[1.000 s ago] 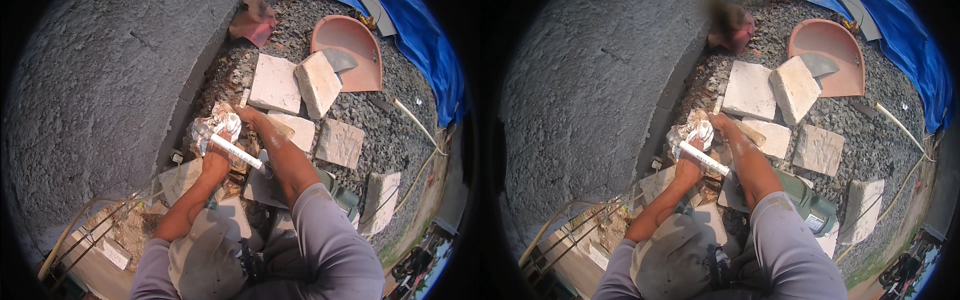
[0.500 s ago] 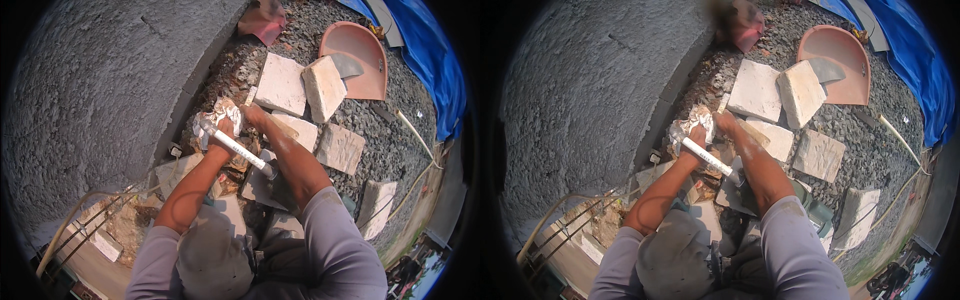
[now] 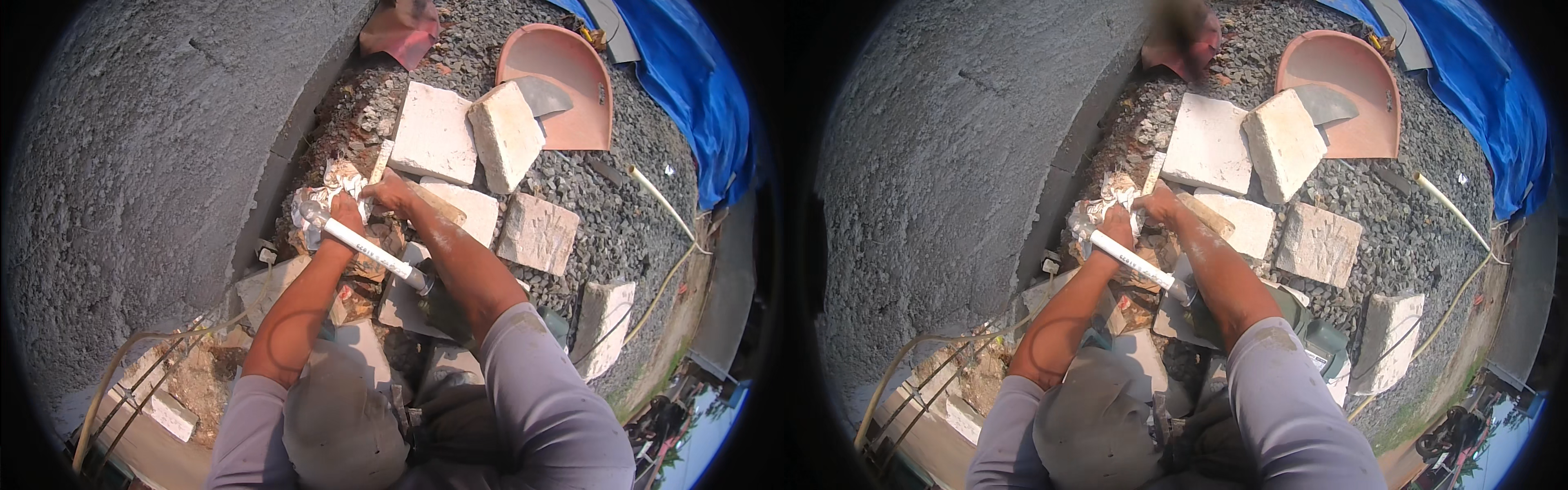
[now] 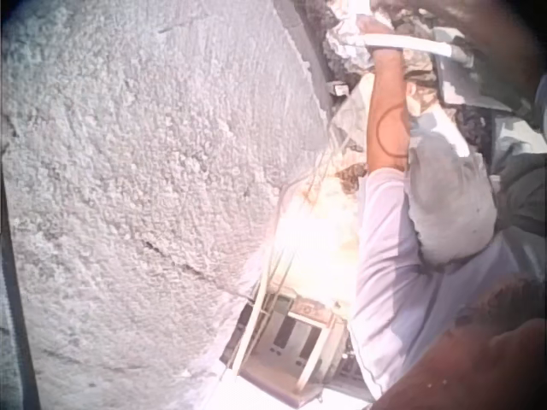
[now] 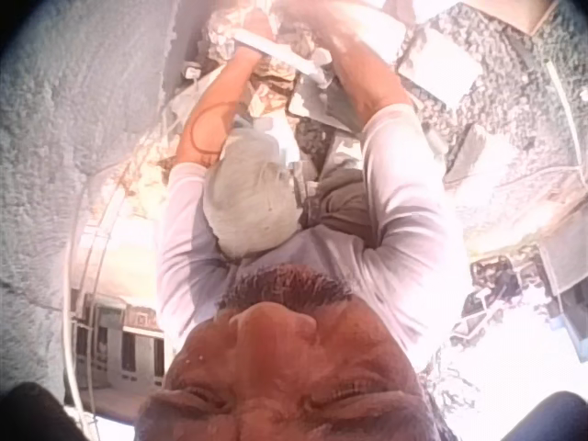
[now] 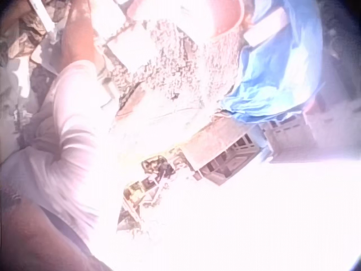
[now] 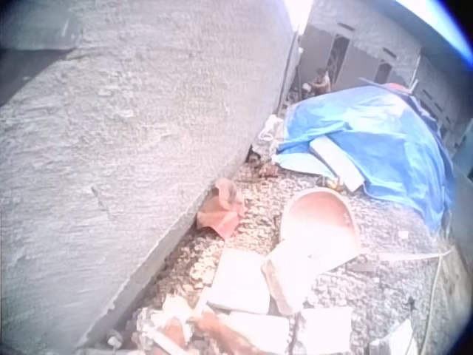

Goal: The person walks through a construction site, picks up a wooden stick, and then squats to work on a water pump and electrical components. They connect a hose to the pump and plug in a power cord.

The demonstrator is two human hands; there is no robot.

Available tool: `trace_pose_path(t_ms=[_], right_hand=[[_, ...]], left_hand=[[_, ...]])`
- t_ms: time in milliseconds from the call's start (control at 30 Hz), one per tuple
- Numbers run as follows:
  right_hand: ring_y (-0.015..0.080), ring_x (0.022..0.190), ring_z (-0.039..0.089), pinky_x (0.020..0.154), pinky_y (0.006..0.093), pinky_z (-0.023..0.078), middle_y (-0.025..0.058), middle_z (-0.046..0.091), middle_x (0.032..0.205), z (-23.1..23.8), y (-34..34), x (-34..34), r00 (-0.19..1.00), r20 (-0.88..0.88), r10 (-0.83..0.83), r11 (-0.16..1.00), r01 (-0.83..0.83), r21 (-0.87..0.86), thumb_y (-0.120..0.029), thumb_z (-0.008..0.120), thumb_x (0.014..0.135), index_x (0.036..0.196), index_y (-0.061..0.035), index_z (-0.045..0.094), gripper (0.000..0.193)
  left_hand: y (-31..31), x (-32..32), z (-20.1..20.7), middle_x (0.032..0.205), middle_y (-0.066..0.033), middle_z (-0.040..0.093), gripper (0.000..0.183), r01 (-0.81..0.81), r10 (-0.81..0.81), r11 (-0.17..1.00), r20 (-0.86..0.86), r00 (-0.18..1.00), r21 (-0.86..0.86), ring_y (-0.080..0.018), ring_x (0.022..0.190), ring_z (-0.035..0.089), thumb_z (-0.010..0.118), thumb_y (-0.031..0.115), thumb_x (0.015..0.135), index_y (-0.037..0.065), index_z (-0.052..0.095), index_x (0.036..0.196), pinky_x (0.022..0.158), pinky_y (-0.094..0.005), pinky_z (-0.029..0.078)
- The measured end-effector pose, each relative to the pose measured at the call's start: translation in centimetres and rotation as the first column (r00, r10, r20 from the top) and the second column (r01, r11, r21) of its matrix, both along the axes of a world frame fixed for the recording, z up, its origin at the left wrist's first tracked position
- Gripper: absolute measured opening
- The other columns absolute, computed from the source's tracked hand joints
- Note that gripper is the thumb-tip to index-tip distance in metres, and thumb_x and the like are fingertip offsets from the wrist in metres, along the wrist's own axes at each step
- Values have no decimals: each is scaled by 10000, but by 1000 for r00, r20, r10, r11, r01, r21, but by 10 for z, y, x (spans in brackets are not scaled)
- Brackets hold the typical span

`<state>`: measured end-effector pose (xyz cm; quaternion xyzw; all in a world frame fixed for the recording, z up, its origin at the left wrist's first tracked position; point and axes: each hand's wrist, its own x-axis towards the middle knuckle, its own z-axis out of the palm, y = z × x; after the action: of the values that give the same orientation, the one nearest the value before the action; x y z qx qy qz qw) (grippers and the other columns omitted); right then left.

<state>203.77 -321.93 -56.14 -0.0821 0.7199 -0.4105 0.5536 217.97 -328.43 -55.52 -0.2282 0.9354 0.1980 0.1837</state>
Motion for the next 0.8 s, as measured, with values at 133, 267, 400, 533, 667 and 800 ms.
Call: trace_pose_path(t_ms=[133,267,400,533,667,800], right_hand=[[262,895,589,695,404,543,142,581,1005,-41,-1,-3,1000,22,-6,1000,6,19,-72,725,643,1169,-10,392,626],[295,897,607,702,380,519,189,593,1037,-13,-6,-3,980,-102,170,985,-165,59,-112,742,662,1209,19,375,672],[339,916,613,716,401,505,291,586,1031,-14,-18,2,852,-306,424,905,-410,112,-170,731,701,1202,101,358,680],[353,956,601,767,389,496,284,585,1043,6,-6,-1,945,-200,258,963,-235,132,-179,710,729,1191,113,371,643],[350,964,598,772,380,498,280,586,1046,-9,-11,-6,875,-253,412,911,-392,128,-248,702,745,1128,134,438,601],[354,969,592,818,382,482,263,594,1040,-11,-10,2,955,-163,246,963,-222,156,-359,672,766,1057,86,559,543]], left_hand=[[-14,7,-2,1243,-277,400,433,69,-57,994,-135,989,85,-396,1185,372,572,55,721,-107,466,1108,987,-412,361],[-16,19,-10,1255,-274,413,425,113,-107,993,-173,979,25,-395,1204,378,526,53,785,-50,421,1184,956,-427,396],[-30,41,-38,1244,-274,419,528,199,-258,959,-334,906,-201,-405,1172,404,644,86,717,-79,427,1169,920,-432,424],[-15,9,6,1145,-294,489,432,52,-14,986,-230,973,160,-410,1099,466,632,92,736,-97,489,1097,944,-414,398],[-16,16,-1,1116,-272,509,396,85,-52,993,-345,937,83,-412,1073,473,627,87,736,-87,509,1072,926,-414,403],[-18,22,-9,1053,-241,516,368,104,-52,991,-485,873,81,-408,1054,473,616,15,715,-83,512,1055,907,-420,413]])
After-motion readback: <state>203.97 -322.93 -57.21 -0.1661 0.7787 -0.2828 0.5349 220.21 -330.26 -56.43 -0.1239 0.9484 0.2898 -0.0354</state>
